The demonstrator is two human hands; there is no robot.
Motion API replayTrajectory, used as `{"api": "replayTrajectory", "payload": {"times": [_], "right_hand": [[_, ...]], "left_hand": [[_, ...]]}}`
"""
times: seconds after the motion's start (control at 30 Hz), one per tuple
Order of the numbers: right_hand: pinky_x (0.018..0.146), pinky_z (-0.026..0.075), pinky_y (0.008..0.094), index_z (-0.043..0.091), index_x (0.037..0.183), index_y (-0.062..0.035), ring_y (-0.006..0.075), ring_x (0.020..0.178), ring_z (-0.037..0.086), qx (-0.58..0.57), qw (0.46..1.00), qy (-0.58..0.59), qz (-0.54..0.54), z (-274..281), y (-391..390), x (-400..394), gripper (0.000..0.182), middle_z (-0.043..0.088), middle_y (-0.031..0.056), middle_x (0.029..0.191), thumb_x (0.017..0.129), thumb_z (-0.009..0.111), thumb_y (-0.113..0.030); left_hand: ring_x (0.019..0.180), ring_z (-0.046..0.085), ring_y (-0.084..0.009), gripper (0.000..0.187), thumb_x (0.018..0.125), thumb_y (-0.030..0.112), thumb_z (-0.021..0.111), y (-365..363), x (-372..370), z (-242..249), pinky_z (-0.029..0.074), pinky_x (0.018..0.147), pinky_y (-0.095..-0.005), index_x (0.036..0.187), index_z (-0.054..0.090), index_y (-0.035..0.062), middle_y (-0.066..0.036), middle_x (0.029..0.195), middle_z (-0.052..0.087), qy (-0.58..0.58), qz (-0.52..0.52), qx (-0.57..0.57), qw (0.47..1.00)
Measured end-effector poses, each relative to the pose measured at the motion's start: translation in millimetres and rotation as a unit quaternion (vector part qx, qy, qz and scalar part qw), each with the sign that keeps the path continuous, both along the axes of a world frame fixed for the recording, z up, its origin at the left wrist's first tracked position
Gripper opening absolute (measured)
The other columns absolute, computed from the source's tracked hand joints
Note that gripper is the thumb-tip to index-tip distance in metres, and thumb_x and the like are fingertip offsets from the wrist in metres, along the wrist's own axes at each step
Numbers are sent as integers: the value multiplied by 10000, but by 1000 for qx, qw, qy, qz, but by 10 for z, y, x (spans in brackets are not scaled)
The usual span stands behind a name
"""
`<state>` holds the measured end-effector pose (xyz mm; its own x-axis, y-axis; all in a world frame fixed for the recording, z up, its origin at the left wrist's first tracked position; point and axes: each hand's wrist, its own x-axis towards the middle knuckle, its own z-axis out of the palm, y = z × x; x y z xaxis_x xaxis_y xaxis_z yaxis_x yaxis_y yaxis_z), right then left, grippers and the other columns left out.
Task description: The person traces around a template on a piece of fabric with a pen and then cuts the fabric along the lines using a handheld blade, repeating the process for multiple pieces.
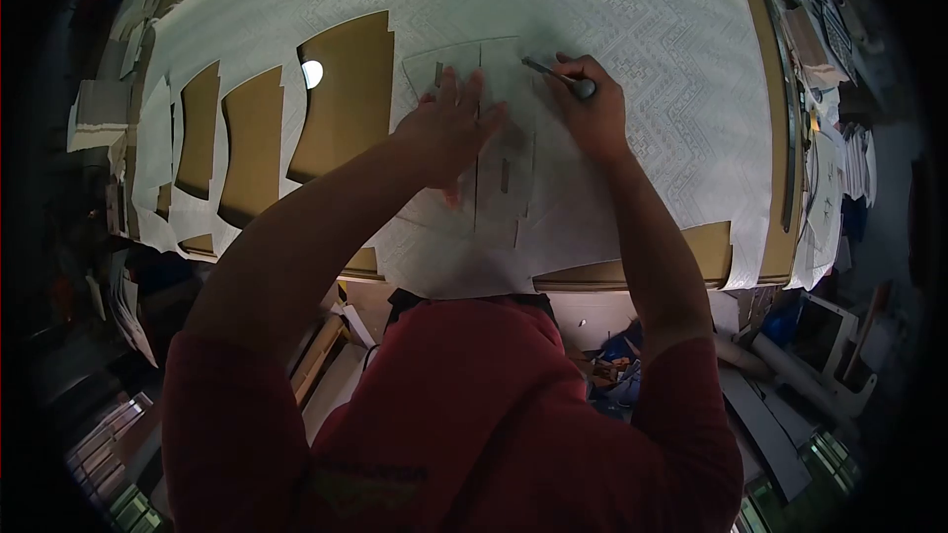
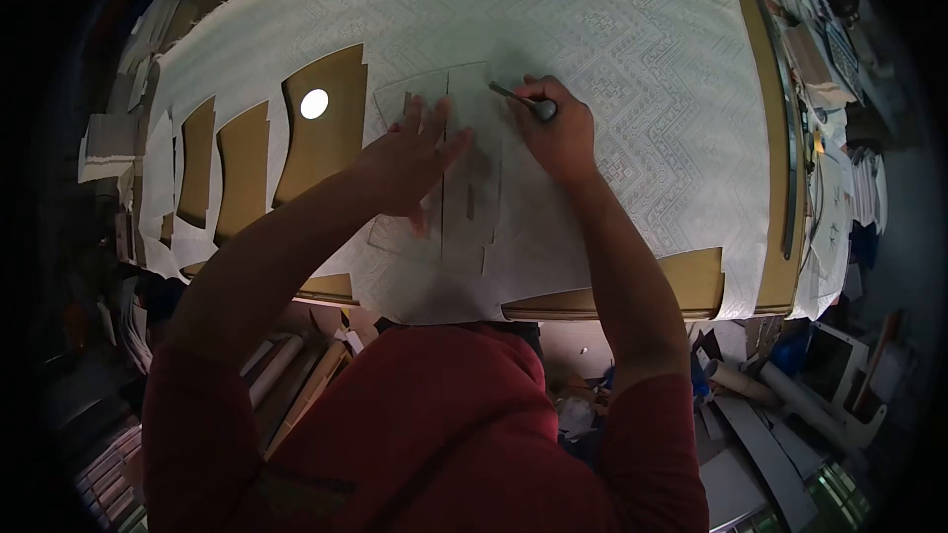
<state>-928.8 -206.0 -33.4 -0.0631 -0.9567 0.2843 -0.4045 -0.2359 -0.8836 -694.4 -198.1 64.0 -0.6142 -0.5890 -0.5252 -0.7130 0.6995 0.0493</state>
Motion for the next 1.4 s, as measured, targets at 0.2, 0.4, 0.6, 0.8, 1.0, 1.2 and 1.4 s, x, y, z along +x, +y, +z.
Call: {"api": "replayTrajectory", "payload": {"times": [0.2,0.4,0.6,0.8,1.0,1.2,1.4], "right_hand": [[863,569,361,728,1010,-27,267,1018,762,49,971,15,-232,215,181,613,218,781,155,980,875,823,-170],[692,572,437,711,951,-86,368,760,742,29,955,106,-277,316,20,770,146,749,160,813,854,805,-143],[704,571,447,715,972,-96,373,775,740,64,953,140,-259,413,-206,775,149,749,151,825,862,804,-141],[731,572,408,735,1000,-90,333,798,744,34,968,100,-227,269,-197,652,167,761,149,875,863,813,-149],[771,554,317,741,988,-40,160,817,705,83,992,97,2,465,-554,-14,147,753,75,868,870,808,-96],[790,532,285,739,965,-33,118,825,659,205,934,113,269,821,-1278,-260,127,731,42,887,851,794,-29],[769,524,277,721,962,-29,103,824,646,161,889,120,411,623,-1625,426,124,715,33,891,856,782,-18]], "left_hand": [[1503,192,-638,1391,511,362,1035,-5,4,-28,460,1127,-636,1635,253,118,-350,1673,121,17,-3,-6,1000],[1503,162,-658,1346,516,347,1038,-27,43,-94,431,1065,-741,1635,315,154,-351,1687,118,53,9,13,998],[1481,228,-650,1374,501,429,1028,-22,28,-41,499,1045,-674,1621,308,88,-366,1669,137,11,-15,-9,1000],[1481,236,-651,1378,490,452,1025,-20,44,-47,497,1047,-674,1620,318,100,-370,1667,154,22,-11,-11,1000],[1526,153,-623,1370,507,342,1040,-12,43,-24,401,1108,-718,1642,300,142,-324,1705,100,36,23,30,999],[1506,243,-605,1377,509,436,1018,-21,23,5,490,1096,-627,1635,292,117,-351,1679,156,1,-2,-5,1000],[1513,226,-604,1359,545,418,1005,-40,-43,37,465,1123,-634,1649,268,126,-345,1686,139,-29,-2,10,1000]]}}
